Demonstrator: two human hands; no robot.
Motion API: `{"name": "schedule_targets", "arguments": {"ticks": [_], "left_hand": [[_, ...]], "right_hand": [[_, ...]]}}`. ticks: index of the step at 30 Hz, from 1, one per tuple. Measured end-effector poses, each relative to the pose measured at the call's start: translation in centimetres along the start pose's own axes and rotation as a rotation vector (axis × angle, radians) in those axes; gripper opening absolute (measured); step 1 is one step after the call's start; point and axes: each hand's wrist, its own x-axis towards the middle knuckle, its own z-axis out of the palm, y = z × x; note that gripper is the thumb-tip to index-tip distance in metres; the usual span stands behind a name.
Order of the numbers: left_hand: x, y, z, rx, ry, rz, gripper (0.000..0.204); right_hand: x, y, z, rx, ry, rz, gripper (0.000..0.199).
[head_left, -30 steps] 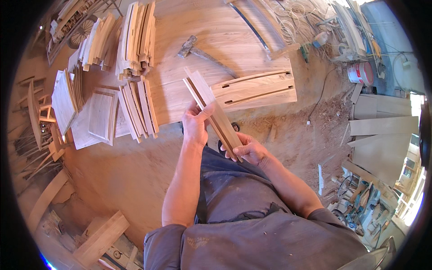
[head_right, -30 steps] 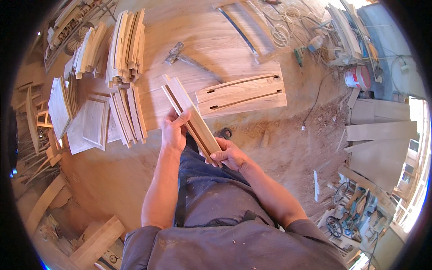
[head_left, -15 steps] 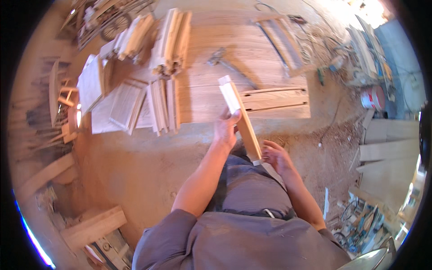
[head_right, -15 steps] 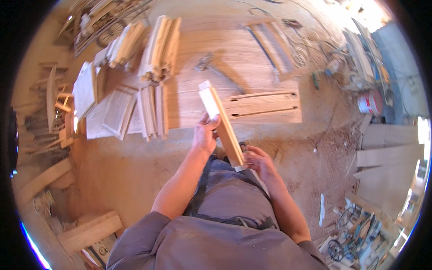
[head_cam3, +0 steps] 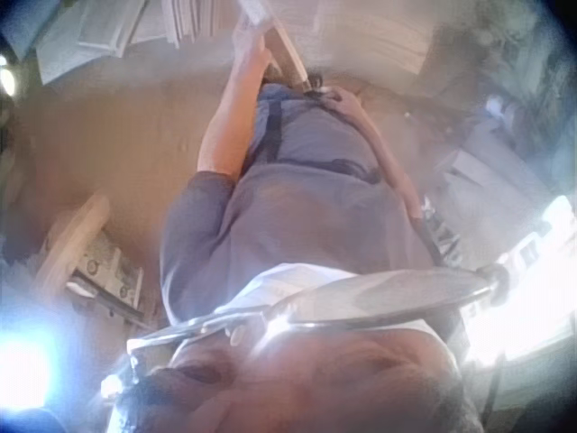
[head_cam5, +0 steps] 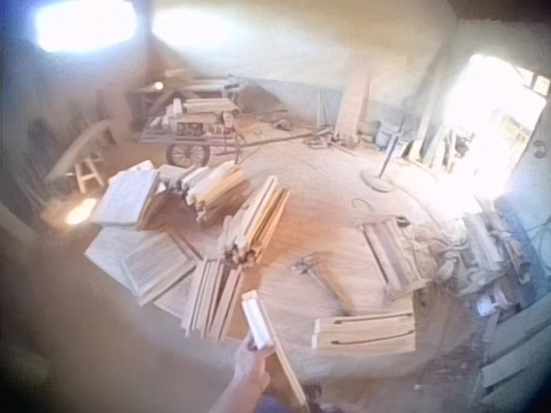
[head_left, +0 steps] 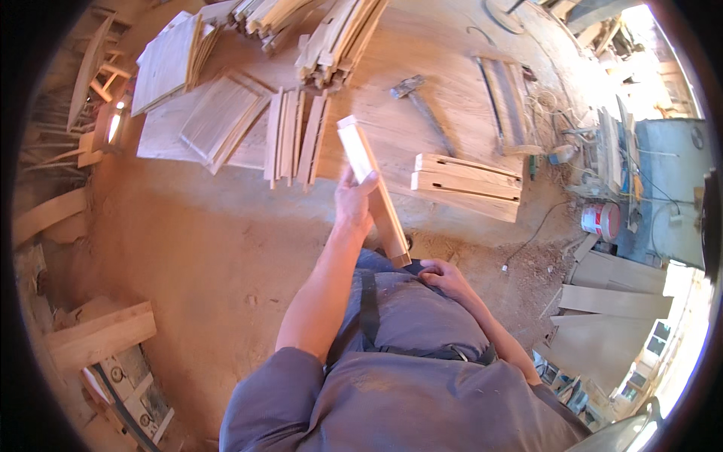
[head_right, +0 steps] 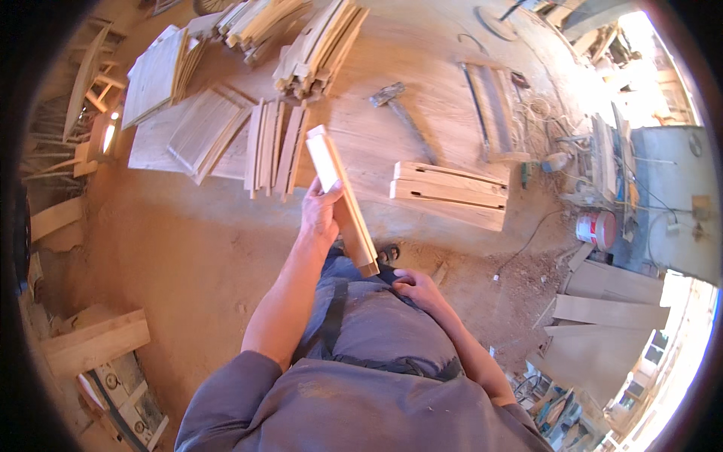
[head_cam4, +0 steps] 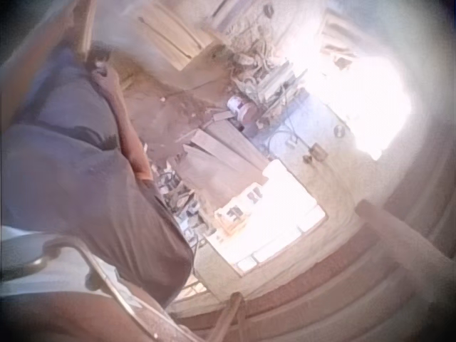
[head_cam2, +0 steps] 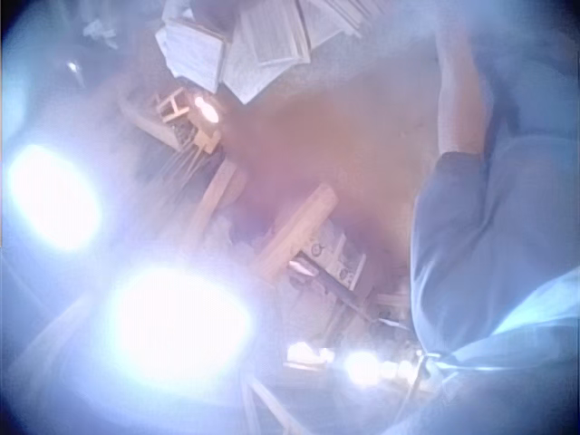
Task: The person selects wooden pieces, uses a bow saw to trim a joint, and uses a hammer to drive the pieces together to assemble a wooden stool.
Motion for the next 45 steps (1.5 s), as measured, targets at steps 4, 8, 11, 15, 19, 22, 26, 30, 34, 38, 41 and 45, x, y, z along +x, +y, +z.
{"name": "schedule_targets", "arguments": {"ticks": [4, 8, 11, 15, 19, 22, 26, 30, 34, 38, 41, 45], "left_hand": [[0.3, -0.4, 0.5, 0.024, 0.023, 0.066, 0.08], [0.1, -2.3, 3.8, 0.21, 0.135, 0.11, 0.097], [-0.7, -4.1, 7.1, 0.265, 0.152, 0.141, 0.103], [-1.2, -8.7, 12.0, 0.313, 0.221, 0.178, 0.104], [-0.9, -16.8, 17.4, 0.274, 0.179, 0.234, 0.102], [-4.0, -20.0, 20.7, 0.187, 0.301, 0.141, 0.082], [-1.9, -24.8, 18.3, 0.077, 0.098, 0.129, 0.056], [-4.5, -25.9, 22.3, 0.071, 0.147, 0.096, 0.051], [-4.0, -27.3, 23.3, 0.183, 0.226, 0.039, 0.057], [-1.8, -31.4, 25.7, 0.252, 0.346, 0.045, 0.056], [1.8, -34.4, 25.8, 0.202, 0.409, 0.062, 0.058], [5.2, -37.8, 27.9, 0.165, 0.472, 0.086, 0.063]], "right_hand": [[1.2, -3.7, -0.9, 0.025, 0.02, -0.063, 0.048], [0.2, -0.8, -4.6, -0.133, 0.151, -0.173, 0.046], [-1.8, 5.0, -8.3, -0.031, 0.253, -0.133, 0.045], [-6.1, 18.2, -14.3, 0.114, 0.448, 0.047, 0.044], [-13.0, 36.9, -20.4, 0.302, 0.631, 0.286, 0.043], [-20.5, 40.6, -23.1, 0.7, 0.692, 0.375, 0.043], [-23.9, 43.5, -30.5, 0.902, 0.793, 0.45, 0.035], [-18.5, 40.8, -39.8, 1.004, 0.934, 0.204, 0.03], [-9.4, 29.1, -46.3, 0.531, 0.804, 0.032, 0.028], [-1.4, 19.1, -50.0, 0.933, 0.406, -0.04, 0.041], [6.3, 14.6, -52.4, 0.991, 0.248, 0.044, 0.037], [16.0, 11.0, -56.5, 1.009, 0.183, 0.159, 0.047]]}}
